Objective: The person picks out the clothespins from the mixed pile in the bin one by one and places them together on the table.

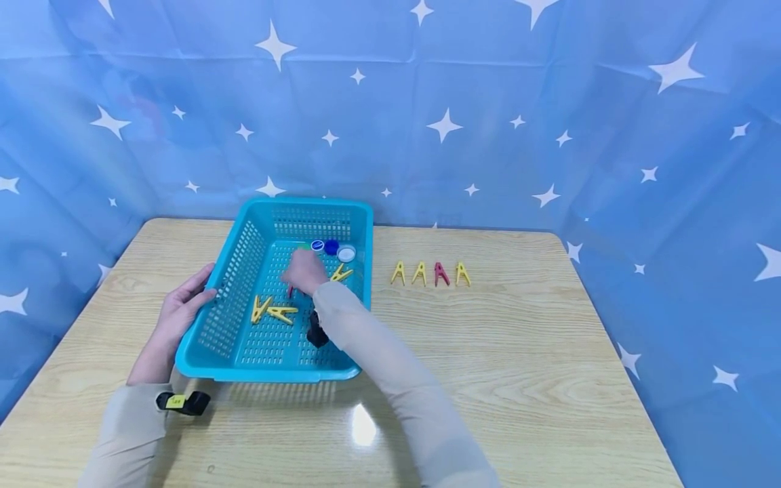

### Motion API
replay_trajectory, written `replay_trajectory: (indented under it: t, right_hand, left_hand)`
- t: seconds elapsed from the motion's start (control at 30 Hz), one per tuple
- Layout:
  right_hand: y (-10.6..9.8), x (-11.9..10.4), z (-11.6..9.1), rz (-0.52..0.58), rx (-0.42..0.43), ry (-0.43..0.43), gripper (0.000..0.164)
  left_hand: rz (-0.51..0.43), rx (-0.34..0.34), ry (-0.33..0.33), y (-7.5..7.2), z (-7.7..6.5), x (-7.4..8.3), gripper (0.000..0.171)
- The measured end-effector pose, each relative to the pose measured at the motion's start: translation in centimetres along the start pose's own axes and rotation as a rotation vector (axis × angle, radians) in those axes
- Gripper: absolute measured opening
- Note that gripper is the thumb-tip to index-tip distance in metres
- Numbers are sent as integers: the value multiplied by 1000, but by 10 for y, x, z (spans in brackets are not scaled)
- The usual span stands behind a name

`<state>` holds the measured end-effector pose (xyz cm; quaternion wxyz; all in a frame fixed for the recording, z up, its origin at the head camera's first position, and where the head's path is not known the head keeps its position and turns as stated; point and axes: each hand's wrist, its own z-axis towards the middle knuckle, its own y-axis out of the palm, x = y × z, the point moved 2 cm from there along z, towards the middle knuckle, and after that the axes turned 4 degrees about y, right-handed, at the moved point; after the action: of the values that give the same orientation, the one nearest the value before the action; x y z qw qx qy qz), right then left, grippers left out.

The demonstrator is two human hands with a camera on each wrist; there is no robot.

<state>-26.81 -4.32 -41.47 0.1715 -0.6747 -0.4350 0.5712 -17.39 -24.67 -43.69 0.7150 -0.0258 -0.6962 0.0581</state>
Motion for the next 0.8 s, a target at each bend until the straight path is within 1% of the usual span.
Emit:
replay_trajectory:
  t: [0.07, 0.13, 0.2, 0.33, 0.53, 0.63, 0.73, 0.8]
  right_hand:
    - [2, 2, 1, -1, -22, 18, 18]
    - [3, 4, 2, 2, -46, 32, 19]
    - [5, 6, 3, 5, -46, 32, 20]
    - [8, 6, 3, -9, 1, 18, 19]
    - [17, 2, 4, -96, 68, -3, 19]
    - [22, 0, 6, -140, 88, -6, 14]
    - [27, -2, 9, -182, 97, -10, 6]
    - [30, -2, 11, -221, 104, -19, 4]
  left_hand:
    - [-2, 0, 1, 0, 0, 0, 54]
    - [-4, 0, -1, 0, 0, 0, 54]
    - [0, 0, -5, 0, -1, 1, 54]
    - [0, 2, -5, 1, -1, 1, 54]
    - [15, 8, -7, 1, -1, 0, 54]
    - [19, 5, -13, 1, -1, 0, 54]
    - [32, 5, -20, 1, -1, -1, 54]
    - [40, 6, -24, 1, -1, -1, 54]
